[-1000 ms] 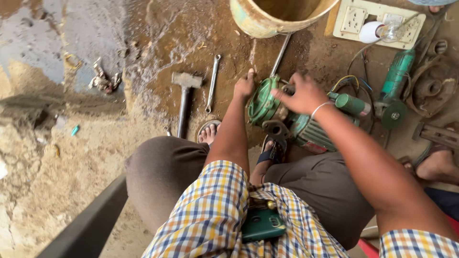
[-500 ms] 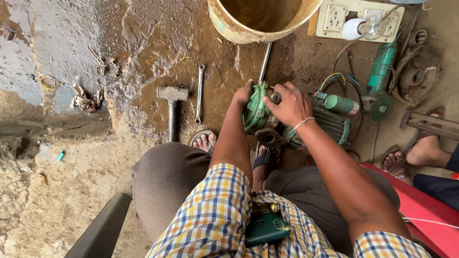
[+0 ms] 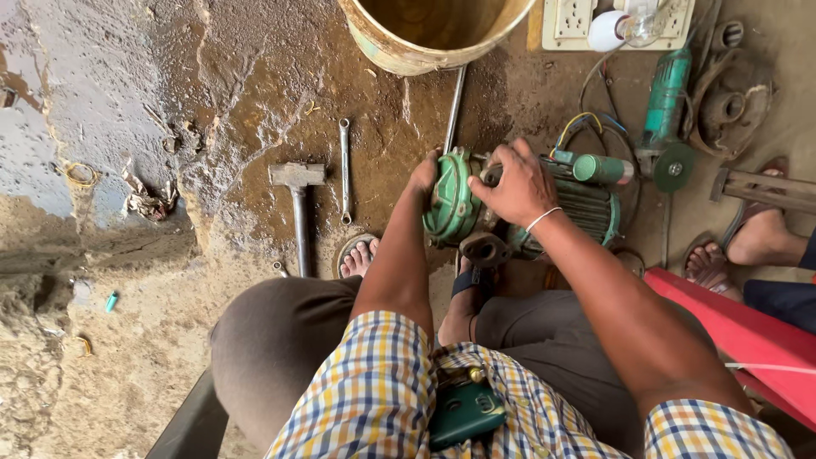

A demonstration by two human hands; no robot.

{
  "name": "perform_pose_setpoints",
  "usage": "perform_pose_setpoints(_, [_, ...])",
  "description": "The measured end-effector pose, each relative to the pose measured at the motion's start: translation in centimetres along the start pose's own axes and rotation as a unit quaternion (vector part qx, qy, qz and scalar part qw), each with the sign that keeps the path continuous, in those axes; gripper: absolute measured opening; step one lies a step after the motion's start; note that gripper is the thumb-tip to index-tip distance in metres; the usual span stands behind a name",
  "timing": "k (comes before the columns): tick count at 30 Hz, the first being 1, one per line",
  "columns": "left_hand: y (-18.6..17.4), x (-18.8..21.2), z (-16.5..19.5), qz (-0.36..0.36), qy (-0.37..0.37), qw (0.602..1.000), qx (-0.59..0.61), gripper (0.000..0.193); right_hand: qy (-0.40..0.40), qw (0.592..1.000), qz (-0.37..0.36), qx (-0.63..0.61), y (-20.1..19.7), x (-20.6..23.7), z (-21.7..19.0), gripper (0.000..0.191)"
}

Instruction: The person sits on the ground and grinds a circular metal pump cover with an angle grinder. They then place the cover on a green water pump, align it, and tighten it using a wrench, before picking up a phone.

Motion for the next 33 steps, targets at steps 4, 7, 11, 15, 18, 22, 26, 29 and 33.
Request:
perform_pose_setpoints(4, [-0.5, 2.1, -0.5, 0.046, -0.004, 0.998, -0.04, 0.064, -0.024, 0.999, 0.008, -0.02, -0.7, 0.9, -0.7, 0.038])
perform_pose_setpoints(7, [-2.1, 4.7, 0.1, 0.186, -0.002, 0.97, -0.156, 0.081, -0.035, 0.998, 0.018, -0.04, -2.1, 2.2, -1.2, 0.038])
perform_pose_setpoints(11, [-2.3, 8.4, 2.6, 0.279, 0.01, 0.919, -0.279, 0.109, -0.07, 0.993, 0.043, -0.089, -4.2, 3.7, -1.1, 0.038])
perform_pose_setpoints(15, [-0.7, 11.9, 4.2, 0.317, 0.007, 0.884, -0.343, 0.121, -0.124, 0.978, 0.085, -0.147, -6.6, 5.5, -0.1, 0.039])
perform_pose_setpoints(18, [1.7, 14.0, 5.6, 0.341, 0.097, 0.855, -0.379, 0.124, -0.151, 0.965, 0.107, -0.183, -8.4, 7.0, 1.4, 0.039])
perform_pose_setpoints(22, [6.4, 14.5, 4.4, 0.291, 0.125, 0.837, -0.446, 0.12, -0.216, 0.942, 0.17, -0.193, -11.3, 9.3, 5.1, 0.036])
perform_pose_setpoints(26, [14.9, 14.3, 2.2, 0.189, 0.239, 0.605, -0.735, 0.072, -0.184, 0.919, 0.25, -0.245, -13.3, 13.0, 11.3, 0.027])
perform_pose_setpoints(29, [21.2, 15.2, -0.1, 0.15, 0.351, 0.479, -0.79, 0.074, -0.082, 0.906, 0.271, -0.316, -14.0, 15.2, 15.6, 0.017])
perform_pose_setpoints(33, [24.6, 16.1, -2.6, 0.17, 0.311, 0.633, -0.688, 0.093, 0.05, 0.819, 0.273, -0.502, -15.2, 17.0, 19.0, 0.012])
Point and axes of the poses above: each hand's wrist, its own x-axis away from the middle knuckle, its own y-axis out of the palm, z = x × y, the point moved 7 cm from there along -x, towards the middle knuckle, and after that the axes turned 1 degree about y, right-handed, at the moved point
